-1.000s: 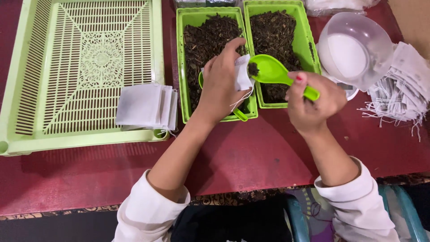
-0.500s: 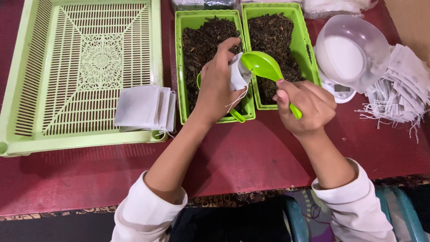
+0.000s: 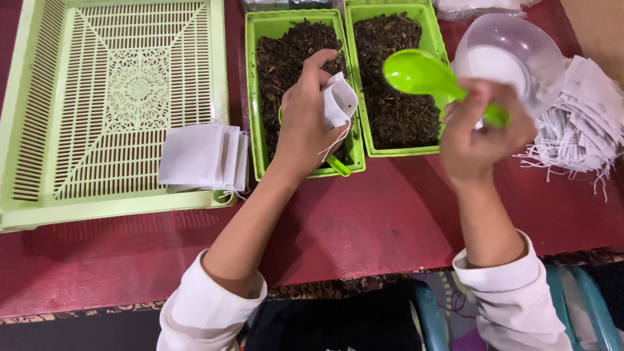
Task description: Filling small bags with tea leaves using a spoon and folding them closed
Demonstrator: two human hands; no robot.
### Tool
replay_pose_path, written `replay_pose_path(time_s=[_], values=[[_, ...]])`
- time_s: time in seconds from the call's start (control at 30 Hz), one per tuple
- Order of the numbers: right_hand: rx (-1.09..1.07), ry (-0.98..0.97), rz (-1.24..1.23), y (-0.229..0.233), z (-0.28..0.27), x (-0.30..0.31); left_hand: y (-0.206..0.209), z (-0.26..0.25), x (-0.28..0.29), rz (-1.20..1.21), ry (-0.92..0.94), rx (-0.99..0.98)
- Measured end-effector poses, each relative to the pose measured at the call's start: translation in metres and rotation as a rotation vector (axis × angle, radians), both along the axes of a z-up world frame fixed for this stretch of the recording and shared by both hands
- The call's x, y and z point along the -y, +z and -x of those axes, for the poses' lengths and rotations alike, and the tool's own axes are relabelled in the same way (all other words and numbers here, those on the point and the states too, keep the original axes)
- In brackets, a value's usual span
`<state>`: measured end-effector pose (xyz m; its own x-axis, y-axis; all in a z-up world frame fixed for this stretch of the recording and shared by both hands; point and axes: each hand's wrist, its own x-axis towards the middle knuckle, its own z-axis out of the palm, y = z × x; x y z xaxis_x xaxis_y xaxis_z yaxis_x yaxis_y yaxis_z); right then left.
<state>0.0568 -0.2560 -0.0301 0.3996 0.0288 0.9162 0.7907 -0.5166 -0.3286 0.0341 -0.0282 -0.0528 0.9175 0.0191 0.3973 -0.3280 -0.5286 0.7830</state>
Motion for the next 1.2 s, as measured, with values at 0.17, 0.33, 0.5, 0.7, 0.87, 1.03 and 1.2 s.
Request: replay_pose_path(time_s=[0.17, 0.33, 0.5, 0.7, 0.87, 1.03, 1.2], values=[[-0.031, -0.177, 0.225, 0.003, -0.03, 0.03, 0.0, 0.001, 0.0, 0.0, -0.007, -0.006], [-0.28, -0.152, 0.397, -0.005, -0.042, 0.037, -0.001, 0.0, 0.001, 0.033, -0.001, -0.003], [-0.474, 0.093, 0.403, -0.003, -0.046, 0.039, -0.001, 0.001, 0.001, 0.018, -0.002, 0.005], [-0.423, 0.116, 0.524, -0.01, -0.06, 0.038, 0.004, 0.002, 0.001, -0.029, 0.053, -0.021], [-0.31, 0.098, 0.546, -0.015, -0.066, 0.037, 0.004, 0.001, 0.002, -0.015, 0.05, -0.041], [-0.238, 0.076, 0.54, -0.016, -0.072, 0.044, 0.002, 0.001, 0.001, 0.0, 0.037, -0.051], [-0.215, -0.014, 0.416, -0.011, -0.069, 0.053, 0.003, 0.001, 0.002, 0.014, 0.028, -0.054]])
